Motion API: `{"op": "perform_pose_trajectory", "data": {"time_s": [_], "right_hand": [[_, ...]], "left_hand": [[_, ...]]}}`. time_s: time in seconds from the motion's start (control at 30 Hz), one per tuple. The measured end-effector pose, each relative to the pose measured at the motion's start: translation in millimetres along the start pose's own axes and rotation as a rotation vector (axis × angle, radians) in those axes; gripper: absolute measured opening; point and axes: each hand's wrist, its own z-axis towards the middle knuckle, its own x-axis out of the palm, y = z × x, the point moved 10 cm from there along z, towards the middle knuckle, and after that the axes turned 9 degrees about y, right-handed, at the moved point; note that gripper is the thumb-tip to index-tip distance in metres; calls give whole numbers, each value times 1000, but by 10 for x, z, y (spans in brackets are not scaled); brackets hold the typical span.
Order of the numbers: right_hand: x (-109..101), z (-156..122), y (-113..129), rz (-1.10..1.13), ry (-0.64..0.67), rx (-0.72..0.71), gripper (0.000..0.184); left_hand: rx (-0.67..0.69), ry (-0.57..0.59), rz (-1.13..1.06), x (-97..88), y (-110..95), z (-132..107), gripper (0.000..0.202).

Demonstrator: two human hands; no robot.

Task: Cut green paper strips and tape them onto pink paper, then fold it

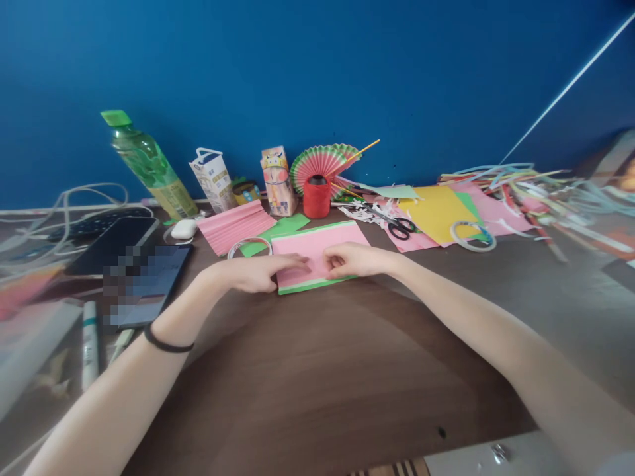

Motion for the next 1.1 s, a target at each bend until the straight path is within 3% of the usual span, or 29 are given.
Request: {"op": "perform_pose_trajectory", "data": {"time_s": [0.17, 0.37, 0.5, 0.63, 1.0, 1.1], "right_hand": [[-11, -19, -1, -3, 2, 17, 17], [-58, -43, 24, -32, -29, 17, 14], [-132, -51, 144, -14, -134, -47, 18], [-99, -66, 316, 93, -199, -119, 30], [-43, -82, 405, 124, -337, -151, 15], [-60, -94, 405, 145, -373, -146, 16]], "left_hand": [[-4, -59, -60, -74, -8, -12, 59], [-44, -214, -148, -262, 23, -18, 24], [-147, -336, -129, -364, 55, -46, 25], [-142, -371, -175, -367, 8, -37, 23], [-108, -502, -359, -430, 9, -74, 13], [-92, -473, -372, -404, -14, -59, 14]]}}
